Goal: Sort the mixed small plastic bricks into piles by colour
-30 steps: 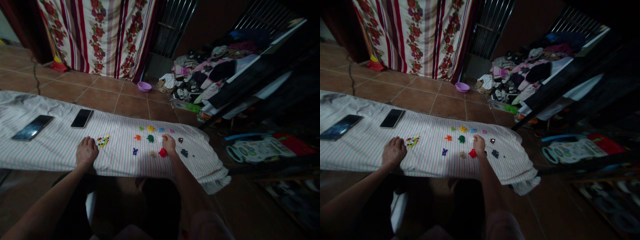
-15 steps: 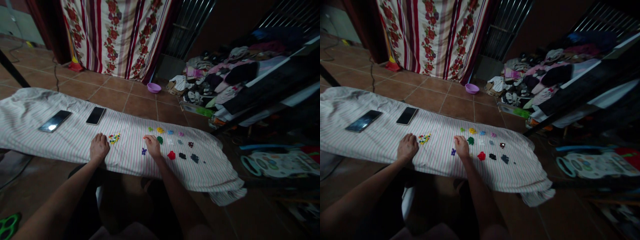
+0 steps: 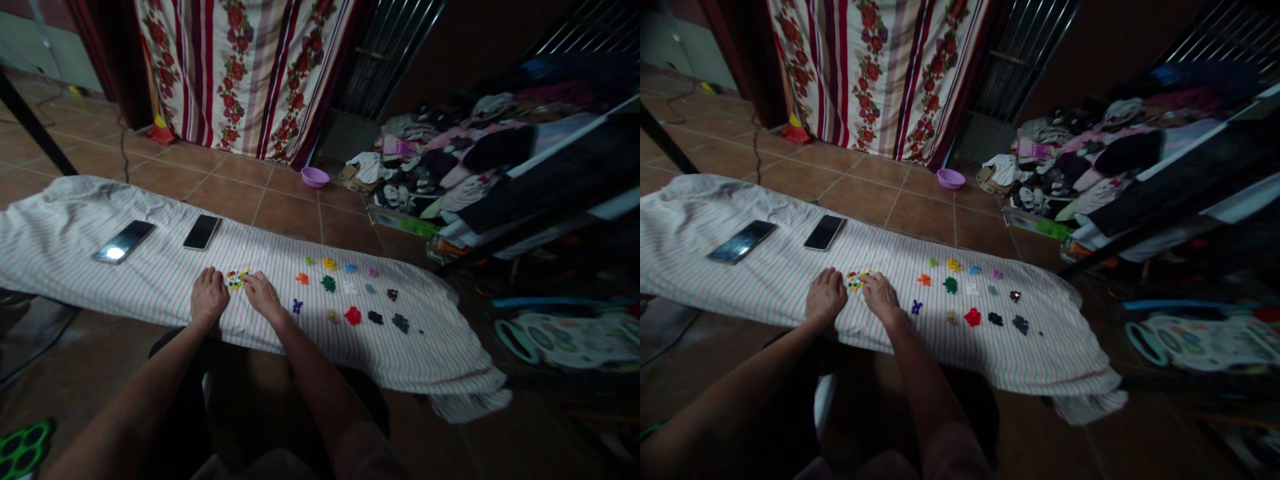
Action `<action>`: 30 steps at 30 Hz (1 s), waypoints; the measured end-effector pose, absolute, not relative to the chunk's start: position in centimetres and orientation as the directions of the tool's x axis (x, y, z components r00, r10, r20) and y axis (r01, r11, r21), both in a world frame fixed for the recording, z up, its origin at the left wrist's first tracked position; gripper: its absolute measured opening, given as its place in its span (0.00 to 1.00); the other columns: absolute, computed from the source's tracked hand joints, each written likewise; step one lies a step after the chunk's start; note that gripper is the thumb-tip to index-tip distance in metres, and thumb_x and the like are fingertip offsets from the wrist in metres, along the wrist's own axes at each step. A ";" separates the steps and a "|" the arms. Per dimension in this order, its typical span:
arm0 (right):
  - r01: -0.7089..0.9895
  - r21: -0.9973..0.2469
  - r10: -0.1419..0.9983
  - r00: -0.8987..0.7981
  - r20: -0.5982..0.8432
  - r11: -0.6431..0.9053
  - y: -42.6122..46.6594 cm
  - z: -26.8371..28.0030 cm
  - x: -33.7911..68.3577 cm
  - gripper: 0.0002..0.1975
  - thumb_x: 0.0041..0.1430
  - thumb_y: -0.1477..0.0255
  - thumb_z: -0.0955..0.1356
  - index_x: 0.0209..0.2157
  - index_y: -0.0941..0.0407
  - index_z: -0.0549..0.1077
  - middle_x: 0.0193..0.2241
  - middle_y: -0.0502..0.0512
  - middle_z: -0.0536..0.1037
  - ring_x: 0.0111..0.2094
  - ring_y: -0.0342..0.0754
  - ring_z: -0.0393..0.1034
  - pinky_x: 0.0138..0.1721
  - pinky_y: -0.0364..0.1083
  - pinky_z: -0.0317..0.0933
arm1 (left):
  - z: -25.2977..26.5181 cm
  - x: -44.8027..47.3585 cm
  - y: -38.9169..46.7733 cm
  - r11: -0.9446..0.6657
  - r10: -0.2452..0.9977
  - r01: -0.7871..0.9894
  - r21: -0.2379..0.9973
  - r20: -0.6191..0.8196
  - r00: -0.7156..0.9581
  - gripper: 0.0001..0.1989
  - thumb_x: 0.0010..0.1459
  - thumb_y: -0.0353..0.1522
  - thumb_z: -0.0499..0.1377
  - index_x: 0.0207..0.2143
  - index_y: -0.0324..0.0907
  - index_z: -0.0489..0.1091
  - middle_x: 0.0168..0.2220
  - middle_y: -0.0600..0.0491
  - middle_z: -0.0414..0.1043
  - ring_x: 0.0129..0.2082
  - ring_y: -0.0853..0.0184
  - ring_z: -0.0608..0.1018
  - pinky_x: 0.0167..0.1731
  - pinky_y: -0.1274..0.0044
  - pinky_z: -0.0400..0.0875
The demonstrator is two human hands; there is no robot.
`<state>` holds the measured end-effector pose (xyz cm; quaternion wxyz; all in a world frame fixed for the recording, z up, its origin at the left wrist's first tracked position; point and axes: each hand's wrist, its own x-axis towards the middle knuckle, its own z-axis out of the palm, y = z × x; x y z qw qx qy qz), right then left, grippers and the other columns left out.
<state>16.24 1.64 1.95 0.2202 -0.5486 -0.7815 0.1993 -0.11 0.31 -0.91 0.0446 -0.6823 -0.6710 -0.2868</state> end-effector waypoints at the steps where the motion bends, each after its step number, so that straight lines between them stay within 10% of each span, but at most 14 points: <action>1: 0.782 -0.539 0.946 -0.305 0.109 0.314 1.8 2.1 15.9 0.16 0.63 0.75 0.62 0.49 0.50 0.74 0.42 0.54 0.72 0.43 0.46 0.68 0.46 0.43 0.63 | -0.9 -0.1 0.3 -0.096 0.890 0.941 0.326 0.451 -0.065 0.14 0.57 0.29 0.49 0.43 0.37 0.68 0.52 0.37 0.69 0.56 0.52 0.68 0.53 0.61 0.61; 30: 0.800 -0.535 0.962 -0.243 0.126 0.272 2.2 1.7 14.1 0.08 0.60 0.77 0.62 0.39 0.53 0.69 0.42 0.53 0.74 0.45 0.45 0.68 0.47 0.43 0.62 | -0.6 -0.1 0.4 -0.106 0.885 0.946 0.306 0.463 -0.051 0.12 0.59 0.28 0.48 0.40 0.35 0.69 0.50 0.36 0.70 0.54 0.52 0.69 0.52 0.62 0.64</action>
